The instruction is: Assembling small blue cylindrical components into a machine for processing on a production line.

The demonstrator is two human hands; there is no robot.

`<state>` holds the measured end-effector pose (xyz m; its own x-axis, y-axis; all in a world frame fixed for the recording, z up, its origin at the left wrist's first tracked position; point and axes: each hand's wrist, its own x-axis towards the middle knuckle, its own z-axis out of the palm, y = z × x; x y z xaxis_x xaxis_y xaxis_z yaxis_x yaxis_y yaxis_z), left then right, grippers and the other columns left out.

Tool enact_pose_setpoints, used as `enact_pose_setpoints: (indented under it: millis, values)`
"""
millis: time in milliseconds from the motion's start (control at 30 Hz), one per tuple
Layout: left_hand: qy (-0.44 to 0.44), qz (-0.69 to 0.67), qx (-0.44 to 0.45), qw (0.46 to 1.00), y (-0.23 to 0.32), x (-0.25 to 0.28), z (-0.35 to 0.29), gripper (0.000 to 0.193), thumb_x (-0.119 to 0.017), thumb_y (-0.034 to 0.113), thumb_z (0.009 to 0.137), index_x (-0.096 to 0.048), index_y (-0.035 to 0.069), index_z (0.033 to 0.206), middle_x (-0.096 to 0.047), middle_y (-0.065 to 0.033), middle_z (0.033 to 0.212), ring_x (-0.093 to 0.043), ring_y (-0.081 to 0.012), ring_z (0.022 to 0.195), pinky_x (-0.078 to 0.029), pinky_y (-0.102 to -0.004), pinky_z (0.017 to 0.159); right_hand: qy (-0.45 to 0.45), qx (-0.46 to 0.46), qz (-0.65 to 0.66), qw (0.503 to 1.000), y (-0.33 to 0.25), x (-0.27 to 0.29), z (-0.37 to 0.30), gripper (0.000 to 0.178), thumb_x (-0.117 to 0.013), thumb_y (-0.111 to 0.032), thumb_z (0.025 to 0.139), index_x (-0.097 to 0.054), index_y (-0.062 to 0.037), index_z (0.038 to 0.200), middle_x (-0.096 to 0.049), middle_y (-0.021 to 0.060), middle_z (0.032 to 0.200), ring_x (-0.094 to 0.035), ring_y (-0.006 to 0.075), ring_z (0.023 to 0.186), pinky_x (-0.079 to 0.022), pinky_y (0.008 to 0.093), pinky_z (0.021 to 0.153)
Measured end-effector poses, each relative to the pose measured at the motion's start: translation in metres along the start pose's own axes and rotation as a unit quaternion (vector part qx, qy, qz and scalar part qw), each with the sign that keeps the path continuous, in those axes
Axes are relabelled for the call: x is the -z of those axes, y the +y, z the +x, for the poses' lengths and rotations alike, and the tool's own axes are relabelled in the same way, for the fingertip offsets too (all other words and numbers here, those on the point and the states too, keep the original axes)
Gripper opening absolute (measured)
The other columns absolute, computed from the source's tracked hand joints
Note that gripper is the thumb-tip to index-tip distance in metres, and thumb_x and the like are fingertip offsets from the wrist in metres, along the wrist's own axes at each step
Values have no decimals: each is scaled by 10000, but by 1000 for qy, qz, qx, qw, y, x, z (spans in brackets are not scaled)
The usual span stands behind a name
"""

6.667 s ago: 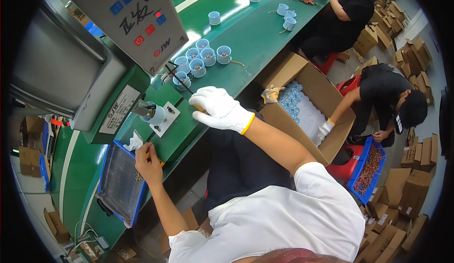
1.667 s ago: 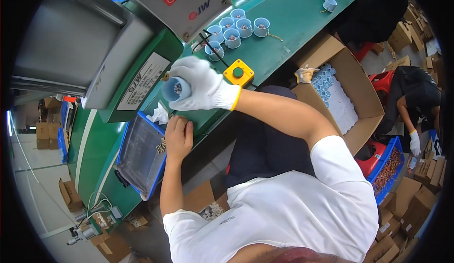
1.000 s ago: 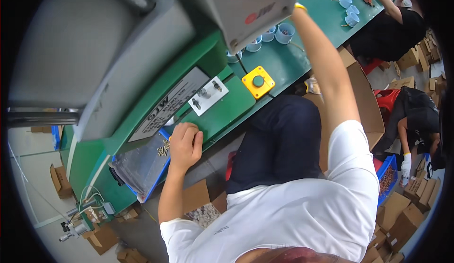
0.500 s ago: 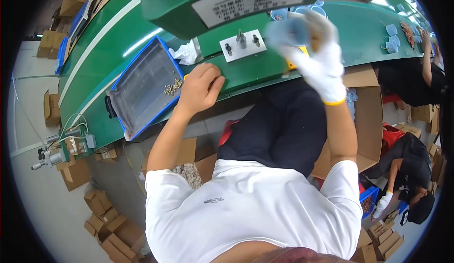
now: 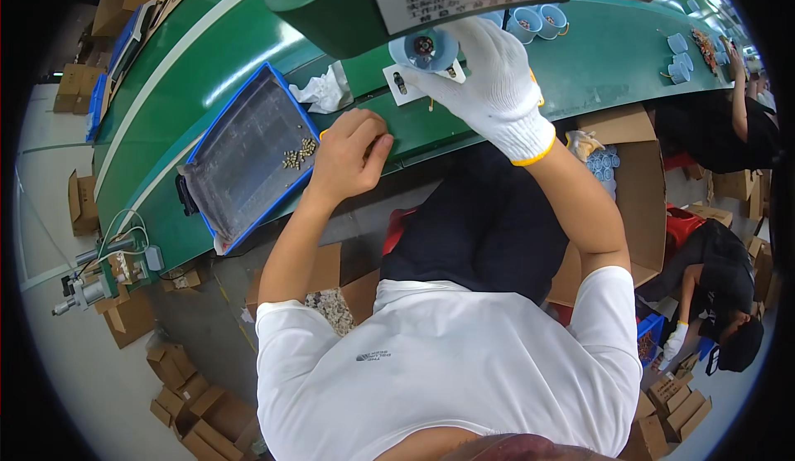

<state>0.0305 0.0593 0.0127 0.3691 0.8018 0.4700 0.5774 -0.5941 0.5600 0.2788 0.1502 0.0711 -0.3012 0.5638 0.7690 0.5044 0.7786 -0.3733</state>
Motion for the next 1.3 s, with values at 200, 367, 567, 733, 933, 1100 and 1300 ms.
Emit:
enact_pose_setpoints:
  millis: [200,367,567,733,933,1100,1300]
  values:
    - [1,-8,-1,1000,0,1,2,109,-733,63,949,-653,-9,938,-699,-154,948,-668,-347,833,-537,-413,732,-30,-11,-48,998,0,3,0,620,-949,-381,801,-726,-137,1325,-778,79,1233,-756,333,1060,-588,441,923]
    - [9,-1,-7,1000,-1,-1,1,112,-738,66,945,-653,-6,932,-700,-149,943,-667,-345,838,-536,-417,742,-101,-82,-31,991,-4,4,12,644,-940,-478,801,-729,-114,1289,-784,116,1086,-765,352,973,-616,479,858]
    - [47,14,-11,999,1,-3,3,114,-781,74,899,-683,25,929,-711,-124,940,-665,-353,825,-536,-454,740,-293,-245,-43,923,-18,27,34,692,-878,-551,877,-740,-50,1334,-796,174,1152,-773,389,1027,-625,483,945]
    - [167,99,37,980,-4,2,-43,103,-796,-8,891,-728,3,968,-784,-147,1060,-757,-374,1021,-620,-462,885,-95,-104,-25,990,16,48,-29,384,-881,-276,923,-795,-20,1196,-812,190,1079,-774,397,1034,-610,465,936]
    - [211,184,-30,959,-10,-12,-56,188,-837,71,809,-744,24,966,-763,-120,1013,-751,-350,975,-620,-446,856,-256,-33,-218,941,33,80,-57,217,-761,-216,1013,-791,-46,1145,-822,177,1088,-784,381,1005,-619,473,884]
    - [233,134,18,963,-5,-12,-67,148,-788,52,871,-720,19,999,-745,-147,1014,-727,-381,973,-583,-483,851,-182,-43,-144,972,41,48,-49,193,-739,-175,1037,-803,-22,1135,-817,163,1056,-764,388,1010,-596,476,915]
    - [299,67,46,951,5,-27,-62,121,-716,-22,934,-681,20,1042,-757,-155,1043,-724,-394,1000,-570,-477,901,-119,-175,-76,974,61,46,-69,292,-724,-165,1061,-777,11,1288,-804,197,1202,-765,347,1114,-586,451,1026]
